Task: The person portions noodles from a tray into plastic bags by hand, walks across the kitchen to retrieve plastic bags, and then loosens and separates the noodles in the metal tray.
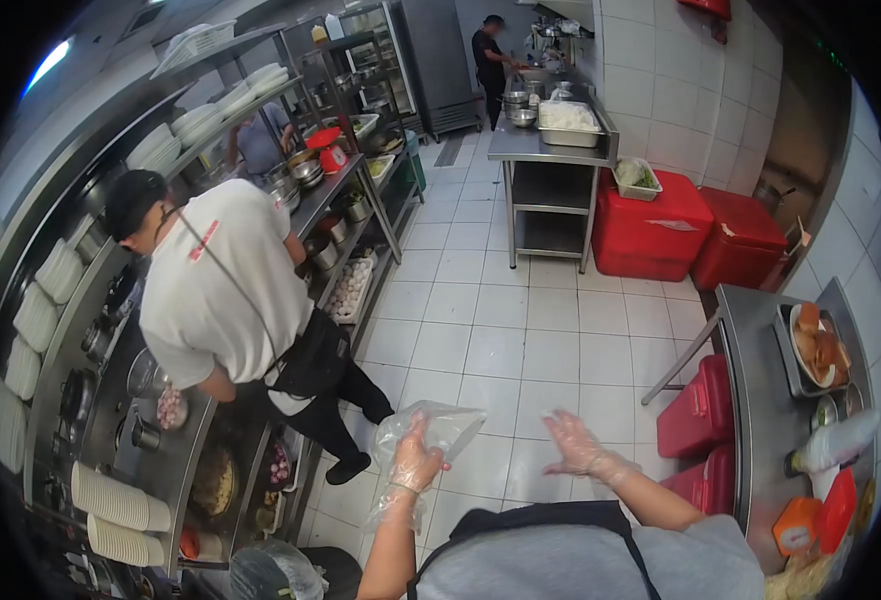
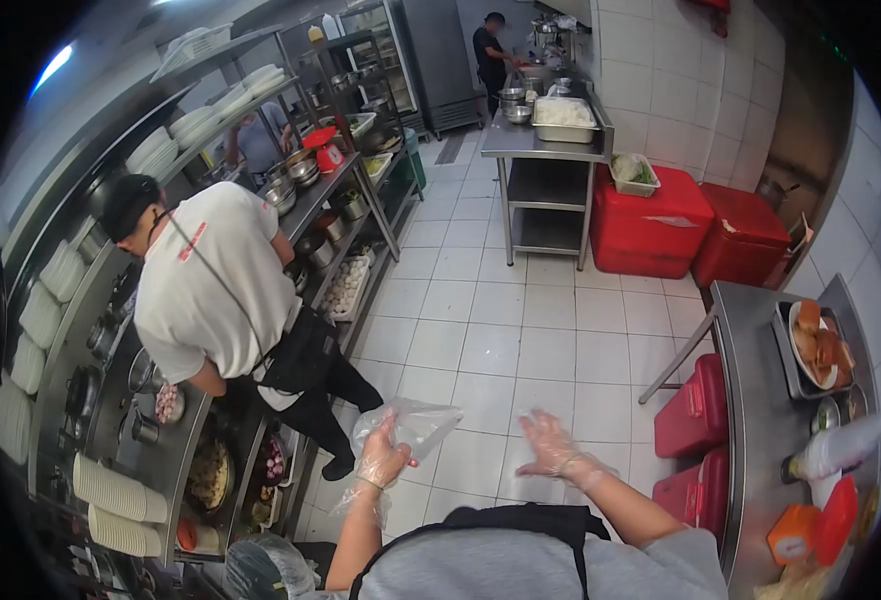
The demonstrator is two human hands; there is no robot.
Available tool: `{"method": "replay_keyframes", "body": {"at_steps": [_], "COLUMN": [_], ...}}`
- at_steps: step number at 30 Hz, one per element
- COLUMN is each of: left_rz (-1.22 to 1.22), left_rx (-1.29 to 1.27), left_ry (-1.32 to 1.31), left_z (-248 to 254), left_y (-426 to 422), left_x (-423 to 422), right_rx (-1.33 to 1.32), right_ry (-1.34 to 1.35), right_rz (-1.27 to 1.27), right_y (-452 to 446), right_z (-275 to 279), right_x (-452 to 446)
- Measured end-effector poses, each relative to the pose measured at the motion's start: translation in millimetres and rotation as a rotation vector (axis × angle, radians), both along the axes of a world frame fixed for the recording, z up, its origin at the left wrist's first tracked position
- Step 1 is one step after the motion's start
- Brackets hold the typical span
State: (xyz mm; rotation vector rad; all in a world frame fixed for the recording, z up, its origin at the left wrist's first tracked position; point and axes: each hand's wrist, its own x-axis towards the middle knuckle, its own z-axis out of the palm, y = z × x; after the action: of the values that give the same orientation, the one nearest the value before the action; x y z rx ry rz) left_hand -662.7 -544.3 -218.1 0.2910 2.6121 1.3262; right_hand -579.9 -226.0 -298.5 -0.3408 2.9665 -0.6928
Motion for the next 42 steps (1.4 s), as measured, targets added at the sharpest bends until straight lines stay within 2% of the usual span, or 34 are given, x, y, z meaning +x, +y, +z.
{"method": "replay_keyframes", "body": {"at_steps": [1,3,4,5,7,8,10,12,14,17,18,20,21,22,24,27,28,31,32,34,35,36,37,39,41,42], "left_rz": [-0.009,-0.036,-0.052,-0.182,-0.436,-0.495,-0.560,-0.516,-0.410,-0.348,-0.378,-0.438,-0.550,-0.661,-0.730,-0.733,-0.576,-0.304,-0.216,-0.095,-0.031,0.151,0.193,0.262,0.182,0.112], "left_rx": [-0.036,0.121,0.194,0.194,0.182,0.152,0.127,0.177,0.250,0.116,0.082,0.019,-0.086,-0.192,-0.157,0.104,0.372,0.268,0.360,0.395,0.408,0.394,0.365,0.305,0.193,0.124], "left_ry": [0.052,-0.121,-0.204,-0.220,-0.245,-0.141,0.008,0.132,0.198,0.350,0.320,0.265,0.376,0.490,0.543,0.014,-0.192,-0.218,-0.140,-0.084,-0.064,-0.067,-0.054,-0.021,-0.071,-0.104], "left_z": [6,21,27,28,28,30,32,32,43,63,55,13,-15,-46,-49,-27,-22,2,6,-1,-9,-20,-28,-35,-49,-56], "left_y": [14,45,59,72,90,94,94,91,93,102,107,124,132,139,164,187,196,229,239,243,240,240,235,222,221,224], "left_x": [-11,-27,-37,-51,-90,-120,-172,-228,-289,-357,-378,-427,-455,-485,-530,-581,-594,-650,-669,-713,-733,-753,-769,-802,-839,-860], "right_rx": [0.063,-0.083,-0.198,-0.315,-0.886,-1.172,-0.851,-0.606,-0.710,-0.772,-0.770,-0.708,-0.680,-0.762,-0.919,-1.084,-1.074,-1.019,-1.064,-1.149,-1.086,-1.023,-0.959,-0.719,-0.478,-0.448], "right_ry": [-0.011,0.066,0.134,0.208,-0.072,-0.228,-0.136,-0.090,0.020,0.092,0.099,0.157,0.188,0.131,0.008,-0.168,-0.172,-0.136,-0.092,-0.018,0.031,0.082,0.140,0.295,0.399,0.304], "right_rz": [0.079,0.217,0.207,0.200,0.178,0.166,0.346,0.166,-0.027,-0.221,-0.273,-0.140,-0.074,-0.013,0.115,0.139,0.114,0.082,0.044,-0.036,-0.050,-0.062,-0.073,0.194,0.411,0.451], "right_y": [-1,-21,-35,-48,-65,-70,-54,-34,-3,24,31,32,31,29,28,58,66,99,108,123,128,135,140,147,139,132], "right_z": [-9,-17,-26,-32,-29,-30,-23,-16,-5,36,52,54,54,62,78,71,71,91,95,102,110,121,127,122,116,100], "right_x": [-22,-69,-92,-120,-187,-212,-269,-314,-361,-421,-438,-469,-488,-504,-535,-604,-623,-707,-733,-778,-796,-815,-835,-879,-912,-928]}}
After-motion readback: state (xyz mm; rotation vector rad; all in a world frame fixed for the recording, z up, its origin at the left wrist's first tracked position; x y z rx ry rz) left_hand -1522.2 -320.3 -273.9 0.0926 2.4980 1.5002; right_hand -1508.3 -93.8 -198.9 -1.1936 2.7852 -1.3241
